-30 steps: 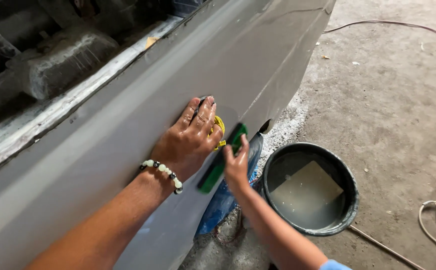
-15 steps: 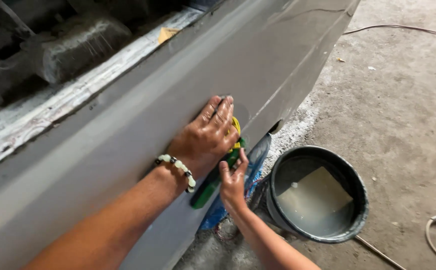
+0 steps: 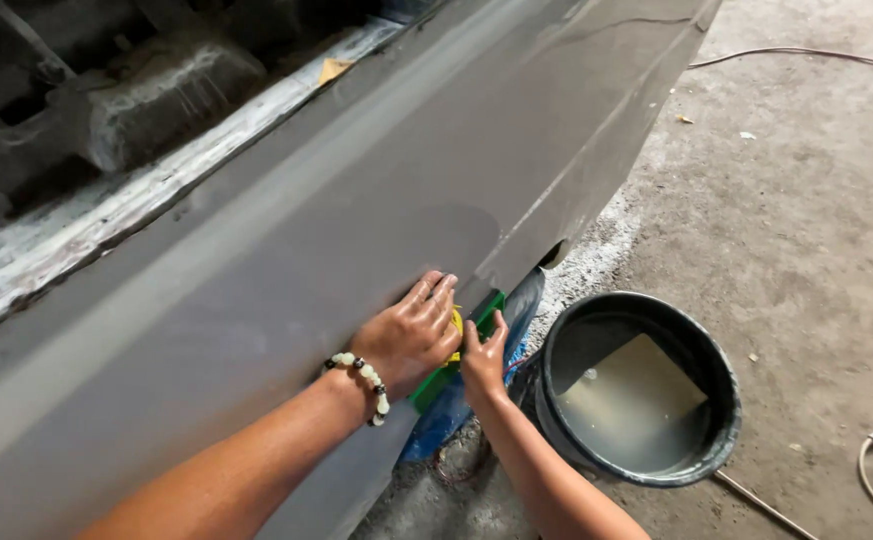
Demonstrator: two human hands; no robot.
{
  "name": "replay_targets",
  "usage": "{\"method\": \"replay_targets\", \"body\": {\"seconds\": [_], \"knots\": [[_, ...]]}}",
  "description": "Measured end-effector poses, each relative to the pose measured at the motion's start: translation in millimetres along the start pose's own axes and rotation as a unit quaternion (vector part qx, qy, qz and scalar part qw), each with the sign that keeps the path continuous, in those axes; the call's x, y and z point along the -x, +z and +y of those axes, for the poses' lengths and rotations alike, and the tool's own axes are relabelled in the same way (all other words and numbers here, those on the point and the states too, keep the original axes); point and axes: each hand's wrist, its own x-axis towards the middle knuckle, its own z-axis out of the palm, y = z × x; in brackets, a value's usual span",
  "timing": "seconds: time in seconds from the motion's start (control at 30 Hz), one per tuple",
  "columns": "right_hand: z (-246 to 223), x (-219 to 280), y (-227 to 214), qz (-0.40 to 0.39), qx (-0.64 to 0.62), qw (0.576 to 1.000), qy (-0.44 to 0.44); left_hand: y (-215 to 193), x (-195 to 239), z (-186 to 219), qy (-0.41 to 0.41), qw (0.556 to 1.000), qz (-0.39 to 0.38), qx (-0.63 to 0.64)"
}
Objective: The person sands the side panel of a car using a green sanding block and a yellow sponge. They repeatedly dip the tools into a bucket of water and continue sanding the grey surface of the vehicle.
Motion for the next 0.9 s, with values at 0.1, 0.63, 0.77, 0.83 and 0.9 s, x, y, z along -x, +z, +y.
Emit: {"method": "replay_targets", "body": {"seconds": [0.1,0.63,0.77,0.83,0.9], "knots": [[-16.1,27.3,12.9,-0.012,0.004,1.000,0.012,2.3,-0.3,-10.7,-0.004,0.999,0.035,-0.012],[-20.2,34.3,15.6,-0.114,-0.015,0.993,-0.027,-2.9,-1.4,-7.6,-0.009,0.999,0.032,-0.019],[-18.4,31.7,3.8,-0.087,-0.009,0.996,0.018,-6.7,-1.5,-7.5,-0.011,1.000,0.008,-0.017],[-17.8,47.0,10.7,-0.095,-0.002,0.995,0.028,0.1,-1.5,-4.7,-0.014,1.000,0.024,-0.014],[-15.7,48.6,10.2,-0.107,0.002,0.993,0.040,5.0,-1.7,-4.4,-0.019,0.999,0.037,-0.013]]}}
